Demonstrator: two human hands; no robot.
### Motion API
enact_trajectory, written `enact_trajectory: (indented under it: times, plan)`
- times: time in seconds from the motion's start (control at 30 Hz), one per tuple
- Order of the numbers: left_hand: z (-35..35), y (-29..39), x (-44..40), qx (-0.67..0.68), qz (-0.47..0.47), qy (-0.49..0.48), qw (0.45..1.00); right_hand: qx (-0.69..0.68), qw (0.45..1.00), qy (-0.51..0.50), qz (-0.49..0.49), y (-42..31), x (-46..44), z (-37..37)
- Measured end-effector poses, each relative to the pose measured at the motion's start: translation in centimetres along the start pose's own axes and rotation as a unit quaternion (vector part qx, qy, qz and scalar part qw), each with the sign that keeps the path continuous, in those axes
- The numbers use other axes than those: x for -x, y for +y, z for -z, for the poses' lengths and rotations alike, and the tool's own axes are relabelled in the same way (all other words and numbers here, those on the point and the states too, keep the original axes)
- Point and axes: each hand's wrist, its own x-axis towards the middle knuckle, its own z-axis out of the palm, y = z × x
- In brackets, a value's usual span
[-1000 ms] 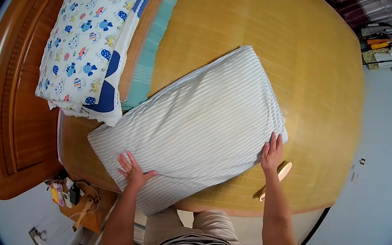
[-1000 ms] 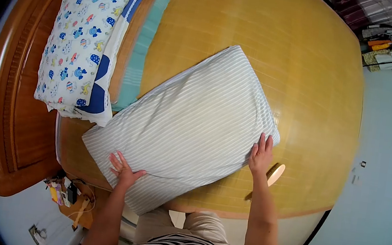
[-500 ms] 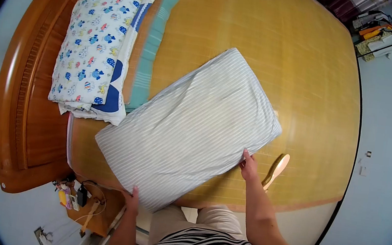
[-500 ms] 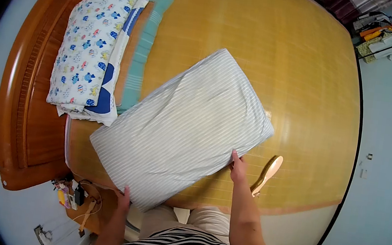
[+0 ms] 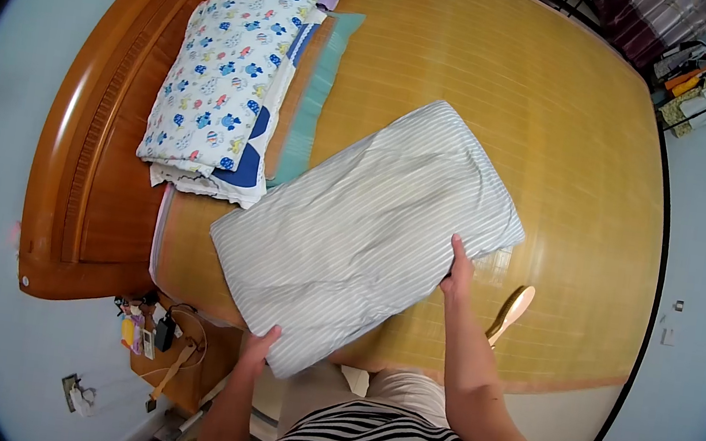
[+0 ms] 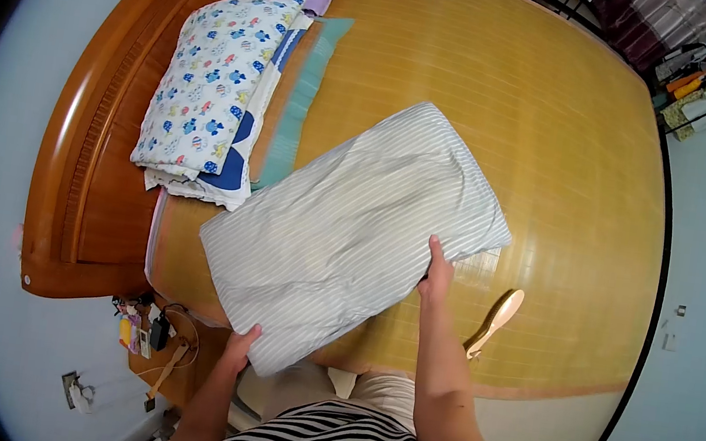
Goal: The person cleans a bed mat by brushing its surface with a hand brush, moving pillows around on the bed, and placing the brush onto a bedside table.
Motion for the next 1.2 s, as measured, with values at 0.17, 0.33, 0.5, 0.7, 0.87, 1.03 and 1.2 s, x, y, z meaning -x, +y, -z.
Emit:
enact_trajectory:
  times: [0.17, 0.33, 0.5, 0.7, 0.87, 1.03, 1.2]
  plan:
    - [0.3, -0.5, 3.8, 0.069, -0.010, -0.003, 0.998, 0.019, 0.995, 0.002, 0.098, -2.0, 2.3, 0.1]
    - [1.3, -3.9, 4.4, 0.114, 0.033, -0.098, 0.988, 0.037, 0.999, 0.002, -0.006, -0.5, 2.8, 6.9]
    - [0.3, -1.0, 0.8, 0.296, 0.022, -0.052, 0.954, 0.040, 0.998, -0.005, -0.053, -0.7, 5.9, 7.2]
    - [1.5, 1.5, -1.4, 0.234, 0.034, -0.001, 0.972, 0.085, 0.995, -0.017, 0.056, -3.7, 7.0, 2.2]
    - [0.9, 7.5, 5.9, 0.184, -0.118, 0.017, 0.976, 0.152, 0.971, -0.033, 0.181, -7.6, 11.8, -6.7]
    - [2.2, 12.8, 12.3, 0.136, -0.294, 0.007, 0.946, 0.165, 0.953, -0.070, 0.245, -8.7, 15.7, -13.9]
    - [5.6, 16.0, 14.5, 0.197, -0.404, 0.090, 0.889, 0.142, 0.938, -0.146, 0.280, -7.7, 17.7, -21.8]
